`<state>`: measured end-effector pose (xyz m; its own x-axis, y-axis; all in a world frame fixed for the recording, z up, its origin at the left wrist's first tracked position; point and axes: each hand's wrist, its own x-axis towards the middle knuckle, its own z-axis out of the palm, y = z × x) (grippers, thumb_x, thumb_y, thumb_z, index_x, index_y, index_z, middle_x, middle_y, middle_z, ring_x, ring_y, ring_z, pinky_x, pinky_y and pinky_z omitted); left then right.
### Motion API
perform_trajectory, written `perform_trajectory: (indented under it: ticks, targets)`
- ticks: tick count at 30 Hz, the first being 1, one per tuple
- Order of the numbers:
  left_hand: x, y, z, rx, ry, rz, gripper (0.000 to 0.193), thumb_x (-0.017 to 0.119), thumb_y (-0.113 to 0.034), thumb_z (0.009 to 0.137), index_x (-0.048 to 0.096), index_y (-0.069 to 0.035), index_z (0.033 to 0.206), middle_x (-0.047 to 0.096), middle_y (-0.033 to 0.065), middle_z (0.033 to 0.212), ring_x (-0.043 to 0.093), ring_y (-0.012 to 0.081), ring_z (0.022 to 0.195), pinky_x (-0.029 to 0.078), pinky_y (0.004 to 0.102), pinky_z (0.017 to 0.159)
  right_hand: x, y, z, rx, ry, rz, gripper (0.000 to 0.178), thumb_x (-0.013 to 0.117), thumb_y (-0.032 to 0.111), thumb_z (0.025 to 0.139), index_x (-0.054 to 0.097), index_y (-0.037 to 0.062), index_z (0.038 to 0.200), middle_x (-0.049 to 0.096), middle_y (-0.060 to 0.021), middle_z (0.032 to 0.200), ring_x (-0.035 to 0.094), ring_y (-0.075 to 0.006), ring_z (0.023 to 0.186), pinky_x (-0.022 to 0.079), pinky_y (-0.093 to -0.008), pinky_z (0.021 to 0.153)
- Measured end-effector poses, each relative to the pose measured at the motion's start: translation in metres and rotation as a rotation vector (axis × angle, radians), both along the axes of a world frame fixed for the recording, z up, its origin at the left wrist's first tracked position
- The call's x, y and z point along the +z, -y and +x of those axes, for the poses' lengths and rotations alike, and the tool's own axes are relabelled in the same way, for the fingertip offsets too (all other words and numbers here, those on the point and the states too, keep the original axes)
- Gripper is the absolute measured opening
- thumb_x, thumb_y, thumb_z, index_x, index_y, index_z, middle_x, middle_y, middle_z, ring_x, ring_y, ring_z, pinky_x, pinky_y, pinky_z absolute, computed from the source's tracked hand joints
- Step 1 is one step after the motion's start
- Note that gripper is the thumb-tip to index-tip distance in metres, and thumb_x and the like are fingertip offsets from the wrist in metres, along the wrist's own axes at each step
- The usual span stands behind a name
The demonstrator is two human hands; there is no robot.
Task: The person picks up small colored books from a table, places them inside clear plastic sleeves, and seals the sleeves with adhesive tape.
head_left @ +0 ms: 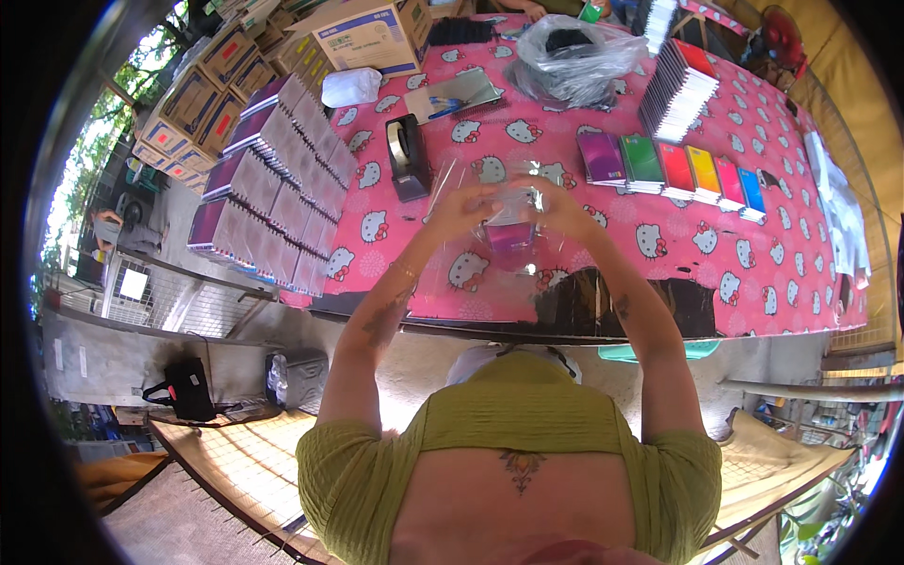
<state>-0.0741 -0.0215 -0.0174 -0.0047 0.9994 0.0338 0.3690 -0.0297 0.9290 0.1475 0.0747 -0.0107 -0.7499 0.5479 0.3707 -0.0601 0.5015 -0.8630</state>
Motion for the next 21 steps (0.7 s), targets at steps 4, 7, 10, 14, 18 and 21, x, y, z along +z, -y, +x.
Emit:
perform_trajectory:
  ticks: [4, 7, 10, 14, 18, 21]
  targets:
    - [0.022, 0.019, 0.012, -0.114, -0.651, 0.681, 0.035, 0.076, -0.021, 0.084, 0.067, -0.004, 0.112, 0.068, 0.0129, 0.11, 0.066, 0.0254, 0.101, 0.053, 0.0348, 0.085, 0.0, 0.017, 0.006, -0.149, 0.059, 0.525, 0.024, 0.077, 0.019, 0.079, 0.071, 0.0084, 0.1, 0.063, -0.0095, 0.116, 0.06, -0.0259, 0.107, 0.047, -0.0385, 0.093]
    - [0.014, 0.019, 0.008, -0.108, -0.597, 0.564, 0.03, 0.076, -0.023, 0.082, 0.07, -0.005, 0.106, 0.068, 0.0148, 0.11, 0.066, 0.0287, 0.101, 0.054, 0.0385, 0.081, -0.009, 0.019, 0.001, -0.153, 0.096, 0.478, 0.021, 0.076, 0.016, 0.077, 0.07, 0.0081, 0.095, 0.064, -0.008, 0.105, 0.06, -0.029, 0.1, 0.047, -0.0436, 0.087]
    - [0.025, 0.012, 0.018, -0.003, -0.404, 0.224, 0.025, 0.075, -0.02, 0.082, 0.071, -0.005, 0.101, 0.069, 0.0135, 0.105, 0.066, 0.0288, 0.099, 0.053, 0.0394, 0.077, -0.012, 0.018, -0.002, -0.195, 0.075, 0.467, 0.018, 0.075, 0.015, 0.077, 0.069, 0.0075, 0.092, 0.064, -0.0066, 0.097, 0.06, -0.0287, 0.093, 0.046, -0.0445, 0.083]
    - [0.038, -0.007, 0.032, 0.083, -0.512, -0.02, 0.025, 0.078, -0.017, 0.079, 0.068, -0.003, 0.097, 0.068, 0.0124, 0.1, 0.066, 0.0273, 0.091, 0.052, 0.0363, 0.073, -0.003, 0.021, -0.012, -0.375, 0.296, 0.463, 0.033, 0.076, 0.015, 0.077, 0.064, 0.0084, 0.107, 0.063, -0.01, 0.101, 0.06, -0.029, 0.09, 0.048, -0.0421, 0.081]
    - [0.026, -0.016, 0.03, 0.189, -0.879, 0.513, 0.035, 0.08, -0.021, 0.079, 0.064, -0.004, 0.104, 0.067, 0.0143, 0.102, 0.067, 0.0244, 0.082, 0.052, 0.0348, 0.068, -0.016, 0.004, -0.009, -0.399, 0.207, 0.056, 0.05, 0.079, 0.017, 0.076, 0.056, 0.0071, 0.119, 0.06, -0.014, 0.108, 0.061, -0.0268, 0.094, 0.051, -0.0388, 0.082]
    - [-0.023, -0.031, -0.011, 0.083, -0.138, -0.013, 0.046, 0.079, -0.026, 0.079, 0.061, -0.003, 0.116, 0.065, 0.0186, 0.111, 0.068, 0.0275, 0.078, 0.052, 0.0384, 0.066, -0.024, 0.008, -0.015, -0.336, 0.068, -0.34, 0.052, 0.08, 0.019, 0.076, 0.054, 0.0044, 0.118, 0.059, -0.015, 0.11, 0.062, -0.0254, 0.1, 0.052, -0.0363, 0.084]
